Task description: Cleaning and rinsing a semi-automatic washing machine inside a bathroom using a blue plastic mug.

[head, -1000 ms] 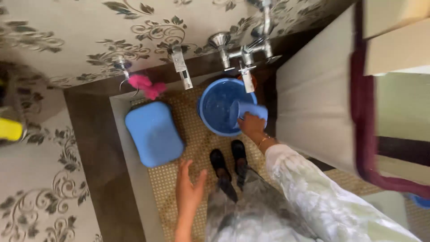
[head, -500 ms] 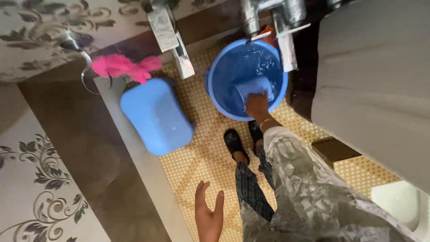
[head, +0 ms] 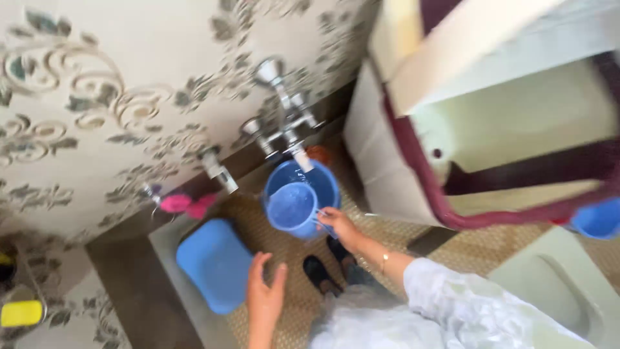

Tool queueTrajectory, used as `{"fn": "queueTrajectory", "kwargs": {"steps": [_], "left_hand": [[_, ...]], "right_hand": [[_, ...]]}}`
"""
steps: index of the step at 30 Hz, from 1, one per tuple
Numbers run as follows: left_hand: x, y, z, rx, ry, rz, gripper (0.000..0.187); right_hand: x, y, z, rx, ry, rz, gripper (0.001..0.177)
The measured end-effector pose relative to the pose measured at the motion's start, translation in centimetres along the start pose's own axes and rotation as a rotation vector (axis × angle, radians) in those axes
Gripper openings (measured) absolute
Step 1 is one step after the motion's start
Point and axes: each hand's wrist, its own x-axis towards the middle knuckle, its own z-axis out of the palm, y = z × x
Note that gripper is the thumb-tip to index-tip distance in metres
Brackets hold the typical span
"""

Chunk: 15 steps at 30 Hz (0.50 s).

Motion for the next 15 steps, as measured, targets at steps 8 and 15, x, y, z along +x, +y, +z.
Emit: {"fn": "queueTrajectory", "kwargs": {"steps": [8, 15], "left_hand": [[5.5, 13.0, -0.7, -0.534, 0.166, 0.087, 0.025], [3.5, 23.6, 5.1, -0.557, 0.018, 0.239, 0.027]], "right_hand": [[-21.0, -20.4, -5.1, 0.334, 0.090, -0.362, 0.021], [-28.1, -28.7, -15.0, 0.274, 0.277, -0.539, 0.021]]}}
